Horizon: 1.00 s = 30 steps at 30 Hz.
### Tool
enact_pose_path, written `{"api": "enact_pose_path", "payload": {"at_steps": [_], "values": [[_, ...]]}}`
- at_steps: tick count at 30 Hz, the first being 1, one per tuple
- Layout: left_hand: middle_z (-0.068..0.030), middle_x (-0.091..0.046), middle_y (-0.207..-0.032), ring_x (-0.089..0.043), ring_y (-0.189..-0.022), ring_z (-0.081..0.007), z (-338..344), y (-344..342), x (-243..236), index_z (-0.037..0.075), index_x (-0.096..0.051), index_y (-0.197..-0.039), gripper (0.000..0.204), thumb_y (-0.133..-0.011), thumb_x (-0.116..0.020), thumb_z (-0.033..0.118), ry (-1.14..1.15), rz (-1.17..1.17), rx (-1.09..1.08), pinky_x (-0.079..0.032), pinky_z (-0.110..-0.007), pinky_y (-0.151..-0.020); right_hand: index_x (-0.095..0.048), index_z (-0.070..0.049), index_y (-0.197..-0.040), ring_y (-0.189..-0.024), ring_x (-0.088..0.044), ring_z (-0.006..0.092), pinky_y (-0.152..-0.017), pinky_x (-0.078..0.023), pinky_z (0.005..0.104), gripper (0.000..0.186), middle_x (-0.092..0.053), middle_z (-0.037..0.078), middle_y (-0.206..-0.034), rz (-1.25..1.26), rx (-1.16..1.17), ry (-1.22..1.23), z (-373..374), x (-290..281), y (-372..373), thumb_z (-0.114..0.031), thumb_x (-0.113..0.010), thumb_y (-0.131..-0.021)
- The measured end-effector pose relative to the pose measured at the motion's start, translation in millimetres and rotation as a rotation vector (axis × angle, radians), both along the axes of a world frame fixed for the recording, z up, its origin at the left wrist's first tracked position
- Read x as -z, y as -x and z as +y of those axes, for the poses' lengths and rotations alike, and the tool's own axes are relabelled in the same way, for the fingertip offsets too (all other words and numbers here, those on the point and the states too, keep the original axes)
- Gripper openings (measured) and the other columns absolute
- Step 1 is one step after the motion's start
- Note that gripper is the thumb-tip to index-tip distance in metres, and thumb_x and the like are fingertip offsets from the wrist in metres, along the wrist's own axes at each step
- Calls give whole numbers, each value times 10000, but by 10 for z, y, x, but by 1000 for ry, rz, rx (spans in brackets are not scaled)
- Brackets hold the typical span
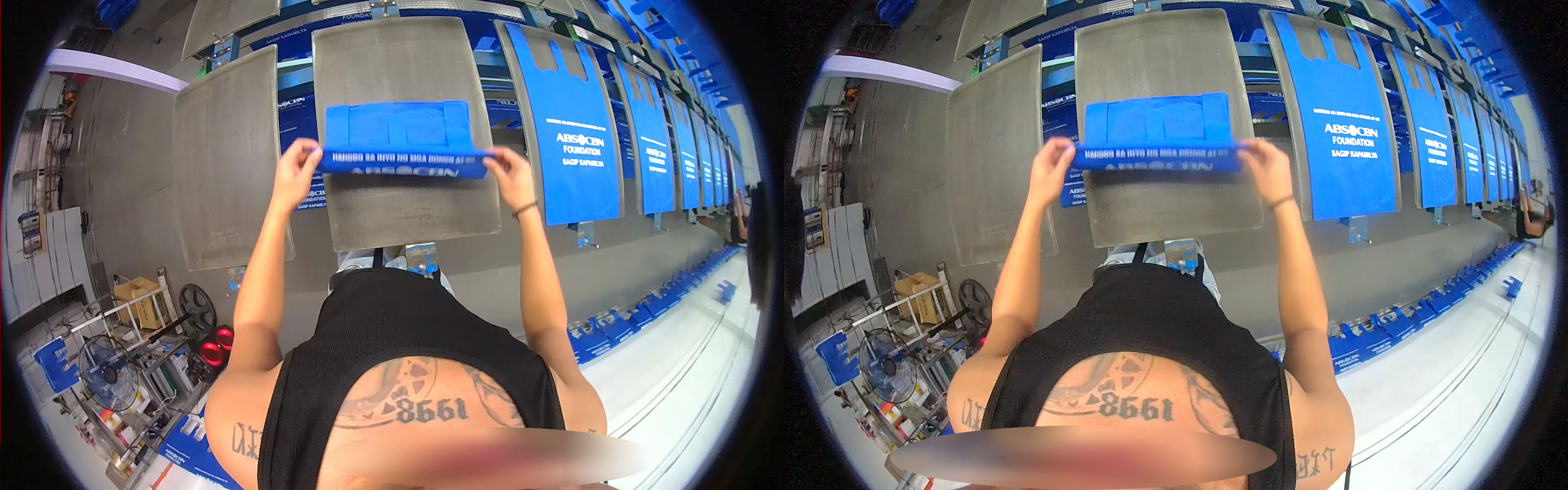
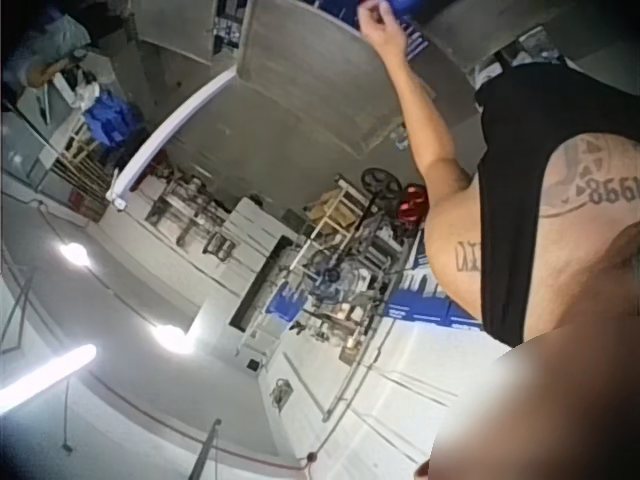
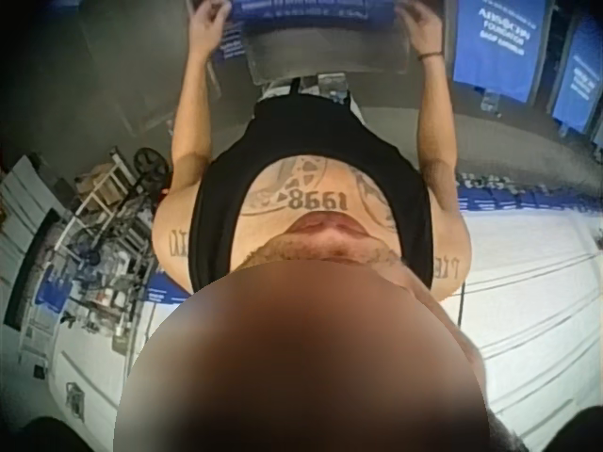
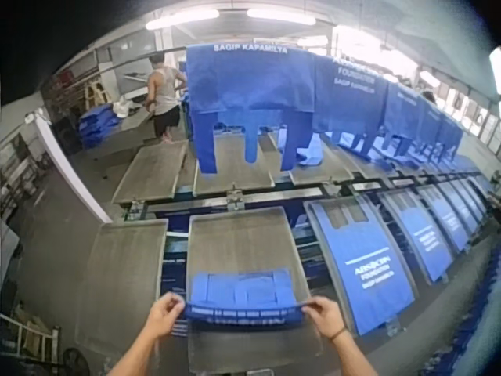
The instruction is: Placing and adjusting blue tote bags onto a screen printing production line.
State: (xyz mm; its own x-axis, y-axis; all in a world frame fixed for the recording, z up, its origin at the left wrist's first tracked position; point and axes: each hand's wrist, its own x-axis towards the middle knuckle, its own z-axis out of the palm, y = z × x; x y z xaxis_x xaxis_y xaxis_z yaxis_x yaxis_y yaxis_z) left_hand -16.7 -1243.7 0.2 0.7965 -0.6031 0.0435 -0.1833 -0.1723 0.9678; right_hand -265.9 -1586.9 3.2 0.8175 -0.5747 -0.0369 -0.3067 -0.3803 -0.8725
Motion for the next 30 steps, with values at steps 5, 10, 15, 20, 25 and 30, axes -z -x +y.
{"api": "enact_pose_path", "payload": {"at_steps": [5, 10, 15, 20, 25, 30], "values": [[14, -604, -698, -488, -605, -38, -539, -778, 323, 11, -604, -958, 184, -896, -607, 184, -121, 170, -45, -382, -207, -533, -666, -37, -1017, -751, -647, 154, -719, -507, 288, 289, -682, 90, -821, 28, 87, 83, -500, 407, -858, -172, -725, -768], [-72, -674, -747, -608, -637, -142, -629, -1142, 858, 27, -651, -940, 218, -847, -654, 224, -361, -69, -128, -473, -299, -610, -661, -60, -1060, -807, -670, 213, -762, -517, 323, 349, -695, 103, -846, 283, 153, 167, -556, 614, -1403, -186, -739, -745], [-101, -649, -707, -631, -649, -223, -836, -940, 722, 45, -636, -925, 222, -838, -634, 249, -513, -177, -171, -482, -345, -637, -609, -54, -1145, -803, -668, 198, -742, -514, 303, 410, -695, 114, -840, 291, 168, 245, -621, 716, -1309, -229, -713, -789], [-105, -650, -708, -622, -633, -203, -714, -900, 738, 38, -619, -934, 219, -849, -627, 239, -448, -90, -201, -477, -326, -626, -456, -20, -1297, -849, -611, 115, -733, -494, 245, 523, -666, 106, -935, 77, 92, -518, -467, 558, -964, -186, -679, -855], [-107, -653, -700, -621, -628, -185, -723, -885, 764, 33, -604, -953, 209, -872, -610, 225, -355, -73, -195, -479, -313, -617, -431, -46, -1331, -792, -598, 89, -736, -482, 231, 583, -647, 43, -872, 17, 30, -525, -279, 527, -639, -26, -689, -809], [-85, -618, -659, -579, -572, -175, -832, -826, 694, 41, -608, -930, 221, -880, -610, 256, -449, -268, -248, -446, -320, -555, -548, -77, -1236, -680, -563, 70, -642, -477, 227, 484, -608, 18, -750, 63, 138, -133, -104, 653, -610, -9, -698, -781]]}}
